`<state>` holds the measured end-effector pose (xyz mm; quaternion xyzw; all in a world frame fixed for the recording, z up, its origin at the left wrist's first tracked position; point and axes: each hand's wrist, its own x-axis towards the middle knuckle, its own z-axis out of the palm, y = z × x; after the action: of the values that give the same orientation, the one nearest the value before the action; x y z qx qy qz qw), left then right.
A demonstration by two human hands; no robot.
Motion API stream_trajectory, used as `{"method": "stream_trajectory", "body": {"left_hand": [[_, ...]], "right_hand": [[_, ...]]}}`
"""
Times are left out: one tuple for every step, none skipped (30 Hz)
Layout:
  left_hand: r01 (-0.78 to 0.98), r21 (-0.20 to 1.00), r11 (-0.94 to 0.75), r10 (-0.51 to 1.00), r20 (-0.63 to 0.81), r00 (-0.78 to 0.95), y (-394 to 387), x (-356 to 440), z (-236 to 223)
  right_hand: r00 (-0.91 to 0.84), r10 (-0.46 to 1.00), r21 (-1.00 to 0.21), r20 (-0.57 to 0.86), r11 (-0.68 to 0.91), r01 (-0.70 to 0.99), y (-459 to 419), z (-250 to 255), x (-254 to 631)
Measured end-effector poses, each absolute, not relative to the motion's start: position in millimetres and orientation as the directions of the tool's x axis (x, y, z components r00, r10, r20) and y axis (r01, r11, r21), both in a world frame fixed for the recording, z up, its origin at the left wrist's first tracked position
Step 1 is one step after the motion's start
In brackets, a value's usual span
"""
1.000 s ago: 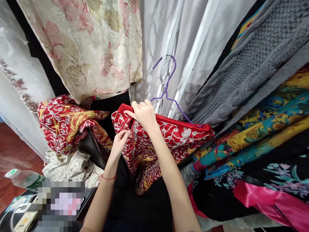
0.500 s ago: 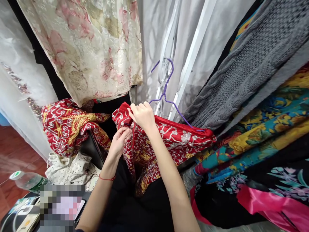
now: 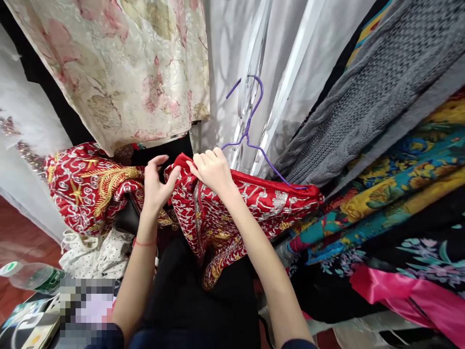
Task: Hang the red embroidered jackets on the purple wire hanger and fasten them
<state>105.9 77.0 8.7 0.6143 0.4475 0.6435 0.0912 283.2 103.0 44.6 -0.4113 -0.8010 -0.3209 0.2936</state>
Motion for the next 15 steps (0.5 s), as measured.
{"method": "stream_trajectory", "body": {"left_hand": [[0.394,0.691,-0.606,0.726,0.683,-0.080,89,104,15],[0.350,0.705,-0.617,0.763,0.645,0.047,99,103,18],[0.306,0.721,-0.622,0.778,0.612,0.140,107,102,20],[0.273,0.732,-0.624,0.781,0.597,0.184,113,101,21],[0.253,0.736,-0.628,0.778,0.601,0.183,116,101,20],[0.242,0.734,-0.635,0.772,0.617,0.155,118,100,18],[0.237,0.731,-0.640,0.766,0.632,0.121,118,99,15],[0.233,0.729,-0.643,0.761,0.641,0.095,117,98,13],[0.229,0.730,-0.644,0.760,0.646,0.079,116,98,11],[0.222,0.731,-0.645,0.759,0.648,0.071,115,97,9],[0.214,0.732,-0.647,0.758,0.649,0.070,115,96,8],[0.208,0.731,-0.650,0.755,0.652,0.069,115,96,8],[0.204,0.728,-0.654,0.752,0.656,0.068,115,96,8],[0.202,0.725,-0.658,0.748,0.661,0.063,116,96,8],[0.202,0.723,-0.660,0.745,0.665,0.055,116,97,8]], "right_hand": [[-0.505,0.472,0.284,0.723,0.463,0.839,101,44,283],[-0.525,0.466,0.298,0.712,0.476,0.827,98,44,283],[-0.545,0.451,0.311,0.707,0.493,0.812,92,42,284],[-0.561,0.430,0.321,0.707,0.512,0.797,85,40,287],[-0.568,0.409,0.324,0.714,0.527,0.786,75,38,292],[-0.553,0.386,0.314,0.738,0.528,0.789,64,35,300],[-0.514,0.387,0.288,0.766,0.509,0.811,52,33,310],[-0.428,0.387,0.232,0.817,0.459,0.857,40,31,323],[-0.296,0.379,0.151,0.877,0.367,0.918,28,29,339],[-0.126,0.368,0.041,0.921,0.230,0.972,18,28,358],[0.051,0.341,-0.078,0.939,0.064,0.995,8,27,378],[0.217,0.322,-0.192,0.922,-0.108,0.975,0,28,399],[0.336,0.330,-0.268,0.882,-0.234,0.935,-6,29,420],[0.391,0.420,-0.294,0.819,-0.279,0.914,-12,30,439],[0.381,0.572,-0.299,0.727,-0.236,0.925,-17,31,457]]}}
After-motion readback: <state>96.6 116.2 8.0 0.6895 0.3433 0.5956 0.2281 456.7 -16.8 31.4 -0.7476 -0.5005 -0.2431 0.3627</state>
